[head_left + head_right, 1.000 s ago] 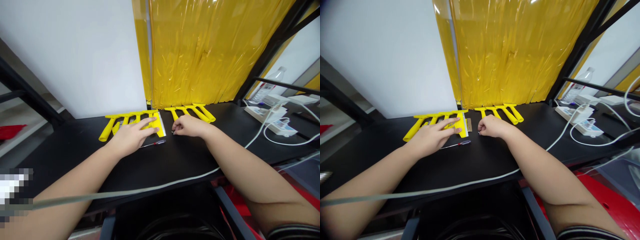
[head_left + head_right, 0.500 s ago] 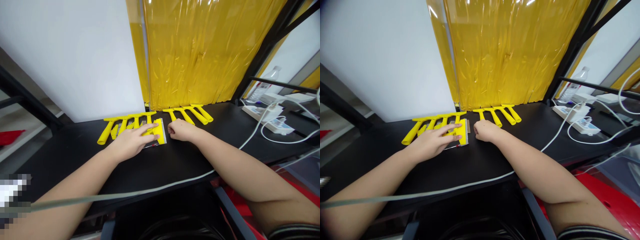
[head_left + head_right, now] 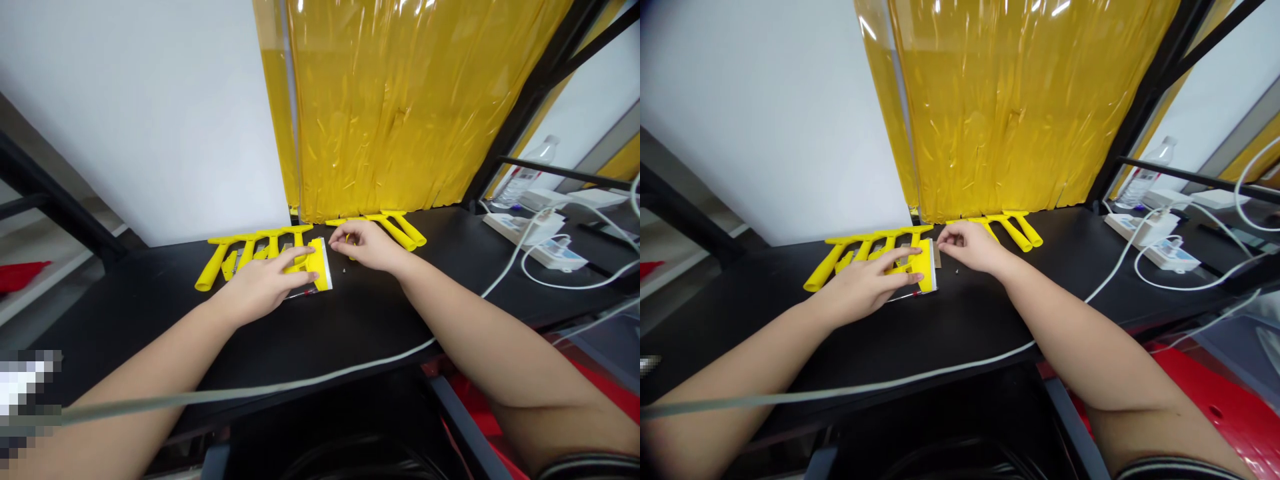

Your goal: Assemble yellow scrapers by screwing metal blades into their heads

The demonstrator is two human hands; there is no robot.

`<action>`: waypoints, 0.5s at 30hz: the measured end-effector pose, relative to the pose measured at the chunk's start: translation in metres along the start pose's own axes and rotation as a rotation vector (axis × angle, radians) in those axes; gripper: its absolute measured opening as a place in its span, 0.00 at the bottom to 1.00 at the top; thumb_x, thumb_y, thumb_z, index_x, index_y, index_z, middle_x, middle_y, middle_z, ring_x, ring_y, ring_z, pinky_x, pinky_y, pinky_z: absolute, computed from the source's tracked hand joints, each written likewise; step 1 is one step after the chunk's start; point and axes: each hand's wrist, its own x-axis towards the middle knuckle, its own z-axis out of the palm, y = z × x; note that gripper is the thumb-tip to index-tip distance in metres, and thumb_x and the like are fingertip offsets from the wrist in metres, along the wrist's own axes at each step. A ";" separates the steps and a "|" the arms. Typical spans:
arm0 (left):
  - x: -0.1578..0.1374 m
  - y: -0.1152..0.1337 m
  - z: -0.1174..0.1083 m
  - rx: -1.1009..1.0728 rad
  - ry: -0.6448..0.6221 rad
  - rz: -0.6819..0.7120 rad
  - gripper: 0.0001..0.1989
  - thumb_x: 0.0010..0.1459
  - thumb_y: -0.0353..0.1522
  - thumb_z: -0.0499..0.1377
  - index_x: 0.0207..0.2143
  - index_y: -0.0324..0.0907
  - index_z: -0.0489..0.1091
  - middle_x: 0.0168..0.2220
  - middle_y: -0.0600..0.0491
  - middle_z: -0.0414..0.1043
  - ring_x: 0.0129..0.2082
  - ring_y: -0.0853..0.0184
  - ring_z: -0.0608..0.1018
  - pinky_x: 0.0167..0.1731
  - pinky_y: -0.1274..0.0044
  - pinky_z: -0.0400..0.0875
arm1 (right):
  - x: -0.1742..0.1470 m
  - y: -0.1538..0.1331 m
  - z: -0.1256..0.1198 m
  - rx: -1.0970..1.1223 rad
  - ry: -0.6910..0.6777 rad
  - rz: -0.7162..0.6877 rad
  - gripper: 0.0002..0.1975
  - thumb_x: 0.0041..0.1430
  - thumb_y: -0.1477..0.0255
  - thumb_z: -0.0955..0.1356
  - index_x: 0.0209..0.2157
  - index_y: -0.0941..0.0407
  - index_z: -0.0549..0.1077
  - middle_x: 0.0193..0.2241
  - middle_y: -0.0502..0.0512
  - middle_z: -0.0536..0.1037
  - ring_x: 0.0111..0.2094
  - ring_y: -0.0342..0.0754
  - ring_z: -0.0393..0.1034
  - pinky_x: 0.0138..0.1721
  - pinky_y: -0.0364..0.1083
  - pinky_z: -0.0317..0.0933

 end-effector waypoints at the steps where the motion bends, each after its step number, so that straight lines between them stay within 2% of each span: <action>1: 0.000 0.000 0.001 -0.014 -0.006 -0.007 0.20 0.68 0.29 0.55 0.54 0.60 0.77 0.69 0.50 0.65 0.36 0.62 0.81 0.34 0.70 0.73 | 0.001 0.001 0.001 0.075 0.048 -0.032 0.05 0.62 0.70 0.71 0.37 0.57 0.80 0.32 0.53 0.76 0.31 0.45 0.68 0.36 0.46 0.64; 4: 0.000 0.000 0.002 -0.032 -0.029 -0.010 0.20 0.68 0.29 0.56 0.54 0.61 0.77 0.70 0.50 0.64 0.40 0.59 0.81 0.36 0.69 0.73 | 0.002 0.002 0.009 0.208 0.073 -0.100 0.07 0.60 0.67 0.74 0.36 0.56 0.80 0.36 0.54 0.72 0.33 0.44 0.68 0.36 0.47 0.68; 7: 0.000 0.001 0.002 -0.065 -0.037 -0.017 0.19 0.68 0.29 0.55 0.54 0.60 0.77 0.70 0.50 0.63 0.44 0.56 0.81 0.38 0.66 0.74 | 0.003 0.002 0.014 0.341 0.026 -0.022 0.09 0.59 0.64 0.75 0.35 0.56 0.78 0.36 0.53 0.73 0.30 0.43 0.68 0.29 0.45 0.69; 10: 0.001 0.004 0.000 -0.200 0.013 -0.071 0.16 0.69 0.30 0.54 0.53 0.55 0.76 0.69 0.48 0.64 0.43 0.57 0.81 0.39 0.65 0.75 | 0.004 0.003 0.012 0.527 0.037 0.065 0.13 0.58 0.61 0.76 0.36 0.55 0.76 0.31 0.51 0.75 0.30 0.43 0.70 0.30 0.45 0.72; 13: 0.002 0.009 0.001 -0.571 0.139 -0.161 0.09 0.70 0.33 0.55 0.51 0.50 0.70 0.69 0.45 0.62 0.40 0.64 0.80 0.35 0.72 0.77 | 0.004 0.002 0.009 0.675 0.071 0.069 0.17 0.55 0.59 0.78 0.37 0.56 0.75 0.29 0.50 0.76 0.32 0.44 0.73 0.33 0.45 0.74; 15: 0.003 0.013 0.002 -0.940 0.218 -0.233 0.08 0.70 0.34 0.57 0.50 0.50 0.64 0.65 0.46 0.64 0.31 0.73 0.78 0.26 0.79 0.74 | 0.004 -0.002 0.010 0.716 0.077 0.032 0.17 0.55 0.59 0.78 0.38 0.56 0.76 0.30 0.50 0.77 0.32 0.44 0.74 0.33 0.45 0.75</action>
